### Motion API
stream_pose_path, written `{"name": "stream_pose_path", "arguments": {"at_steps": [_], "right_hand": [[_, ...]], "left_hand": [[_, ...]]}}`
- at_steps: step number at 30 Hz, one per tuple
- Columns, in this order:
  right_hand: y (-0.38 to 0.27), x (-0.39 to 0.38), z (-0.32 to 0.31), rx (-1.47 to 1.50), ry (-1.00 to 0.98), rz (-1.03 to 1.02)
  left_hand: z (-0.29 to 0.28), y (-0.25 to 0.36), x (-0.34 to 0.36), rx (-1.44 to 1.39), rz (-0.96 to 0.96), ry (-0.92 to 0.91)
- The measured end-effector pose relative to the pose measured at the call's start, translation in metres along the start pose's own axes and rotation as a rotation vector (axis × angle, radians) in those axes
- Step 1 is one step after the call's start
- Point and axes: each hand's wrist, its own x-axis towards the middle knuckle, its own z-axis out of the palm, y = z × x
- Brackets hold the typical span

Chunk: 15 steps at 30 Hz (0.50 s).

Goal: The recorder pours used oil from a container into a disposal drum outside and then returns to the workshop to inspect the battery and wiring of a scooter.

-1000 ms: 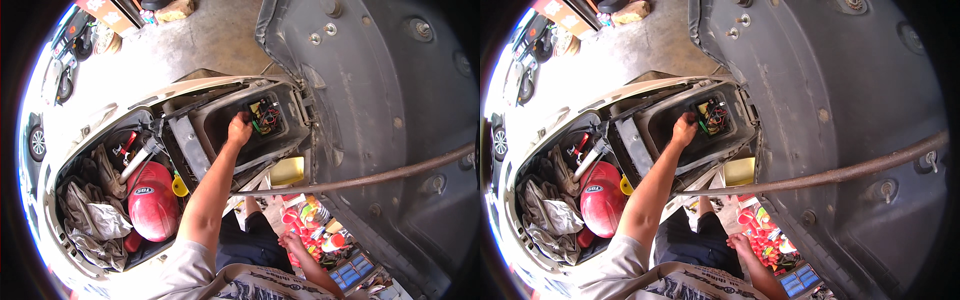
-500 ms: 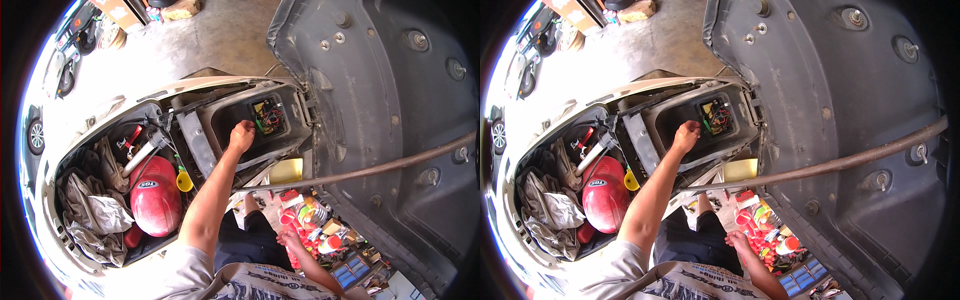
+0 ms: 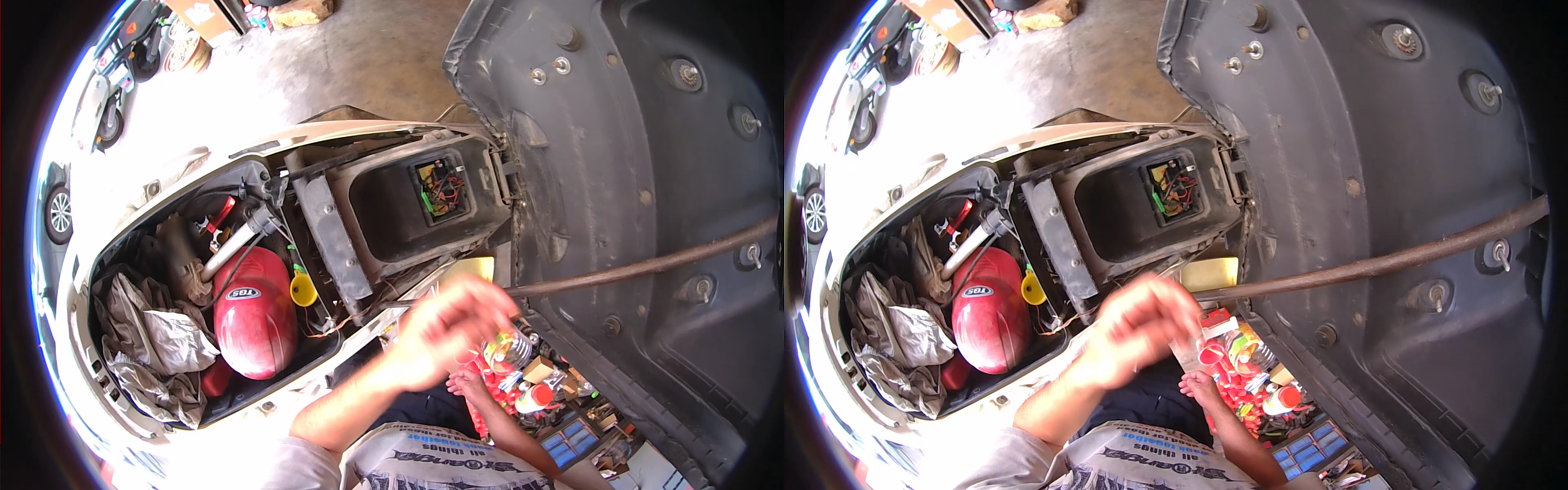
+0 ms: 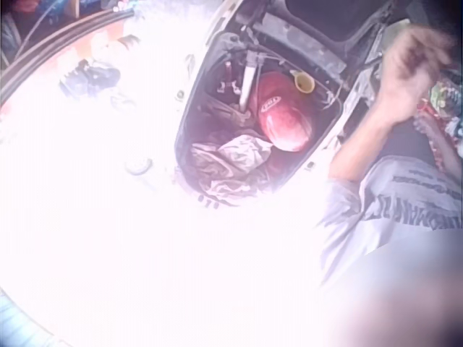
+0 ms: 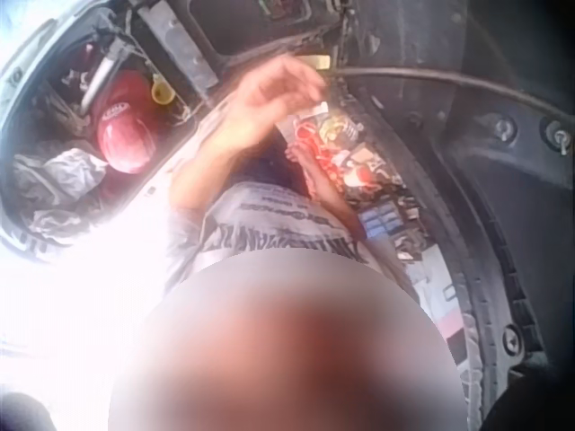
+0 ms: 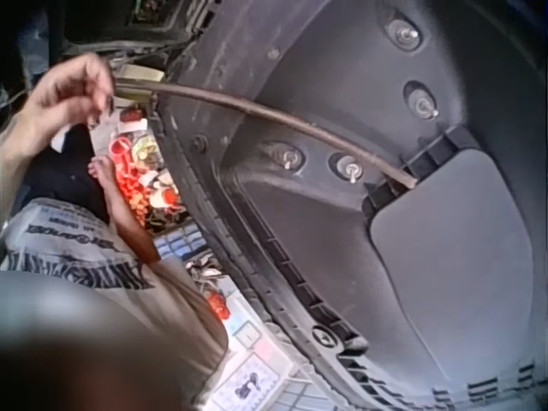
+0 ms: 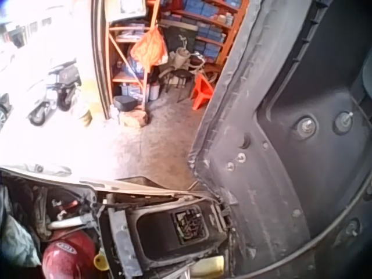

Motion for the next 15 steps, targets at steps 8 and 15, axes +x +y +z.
{"name": "stream_pose_path", "arguments": {"at_steps": [8,15], "right_hand": [[-0.019,-0.008,0.008,-0.175,-0.008,0.1],[-0.023,-0.009,0.02,-0.205,-0.004,0.116]], "left_hand": [[0.101,0.075,-0.014,-0.218,-0.211,-0.683],[0.085,0.116,-0.031,-0.126,-0.17,-0.737]]}}
